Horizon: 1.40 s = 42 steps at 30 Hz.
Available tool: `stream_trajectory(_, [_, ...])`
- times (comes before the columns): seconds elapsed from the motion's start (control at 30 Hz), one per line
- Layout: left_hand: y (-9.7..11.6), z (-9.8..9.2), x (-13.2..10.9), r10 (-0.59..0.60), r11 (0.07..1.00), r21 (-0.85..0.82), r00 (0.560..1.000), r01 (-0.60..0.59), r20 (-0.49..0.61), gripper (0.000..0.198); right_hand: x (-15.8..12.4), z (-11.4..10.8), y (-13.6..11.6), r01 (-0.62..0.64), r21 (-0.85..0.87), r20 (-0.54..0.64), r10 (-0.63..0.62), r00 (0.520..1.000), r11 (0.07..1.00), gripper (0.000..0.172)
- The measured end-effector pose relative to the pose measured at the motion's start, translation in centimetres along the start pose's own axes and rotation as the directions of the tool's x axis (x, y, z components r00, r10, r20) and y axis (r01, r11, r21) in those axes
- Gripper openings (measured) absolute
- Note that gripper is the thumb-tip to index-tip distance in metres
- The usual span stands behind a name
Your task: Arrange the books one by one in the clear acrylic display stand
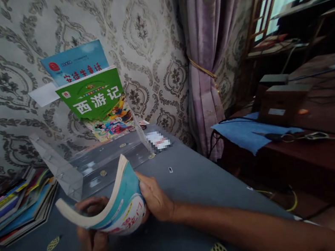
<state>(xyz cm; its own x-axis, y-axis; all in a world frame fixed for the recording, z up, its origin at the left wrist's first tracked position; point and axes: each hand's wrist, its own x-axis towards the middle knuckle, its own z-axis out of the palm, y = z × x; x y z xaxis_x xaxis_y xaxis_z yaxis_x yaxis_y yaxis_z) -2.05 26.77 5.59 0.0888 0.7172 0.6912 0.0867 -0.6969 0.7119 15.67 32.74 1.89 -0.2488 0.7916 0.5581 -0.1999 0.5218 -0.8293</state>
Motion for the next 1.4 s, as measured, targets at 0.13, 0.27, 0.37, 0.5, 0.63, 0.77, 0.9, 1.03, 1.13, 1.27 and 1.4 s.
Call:
stream_trajectory(0.13, [-0.1,0.1,-0.2,-0.002,1.000,-0.018,1.000,0.001,-0.019,0.032,0.3,0.1,-0.7,0.023,-0.042,-0.011,-0.023,1.000,0.999,0.065])
stream_trajectory(0.27, [-0.3,-0.2,-0.3,0.012,1.000,0.002,1.000,-0.012,0.003,0.031,0.4,0.2,-1.0,0.008,-0.036,-0.012,-0.009,1.000,0.999,0.070])
stream_trajectory(0.37, [-0.5,-0.7,-0.6,0.007,1.000,0.026,0.999,-0.008,0.032,0.031,0.5,0.3,-0.9,-0.010,-0.015,-0.012,0.009,1.000,1.000,0.070])
stream_trajectory(0.5, [-0.8,-1.3,-0.9,-0.013,0.992,0.127,1.000,0.013,-0.001,0.046,0.7,0.3,-0.9,0.012,-0.040,-0.050,-0.014,0.999,0.999,0.068])
stream_trajectory(0.63, [-0.8,-1.5,-0.6,-0.088,0.983,0.153,0.992,0.101,-0.088,0.061,1.3,0.3,-1.0,0.028,-0.092,-0.105,-0.037,0.994,0.995,0.067])
stream_trajectory(0.77, [-0.2,-1.5,0.2,-0.168,0.974,0.134,0.981,0.180,-0.102,0.062,1.5,0.3,-0.6,0.008,-0.100,-0.159,-0.024,0.987,0.995,0.069])
stream_trajectory(0.9, [-0.2,-1.7,0.4,-0.194,0.970,0.128,0.976,0.206,-0.102,0.066,1.5,0.3,-0.1,-0.025,-0.093,-0.159,0.010,0.987,0.995,0.067])
stream_trajectory(1.03, [-1.1,-1.7,0.4,-0.093,0.982,0.155,0.989,0.110,-0.112,0.068,1.7,0.2,0.0,-0.020,-0.086,-0.157,0.006,0.988,0.996,0.067])
stream_trajectory(1.13, [-1.5,-1.5,0.5,-0.005,0.986,0.165,0.994,0.023,-0.107,0.068,1.8,0.2,-0.2,-0.006,-0.078,-0.156,-0.006,0.988,0.997,0.068])
stream_trajectory(1.27, [-1.5,-1.4,0.7,-0.021,0.988,0.152,0.998,0.028,-0.052,0.068,2.0,0.1,-0.6,-0.030,-0.088,-0.144,0.017,0.989,0.996,0.071])
stream_trajectory(1.4, [-1.7,-1.7,0.7,-0.094,0.982,0.155,0.991,0.108,-0.091,0.080,2.0,0.0,-1.0,-0.041,-0.079,-0.129,0.030,0.991,0.996,0.072])
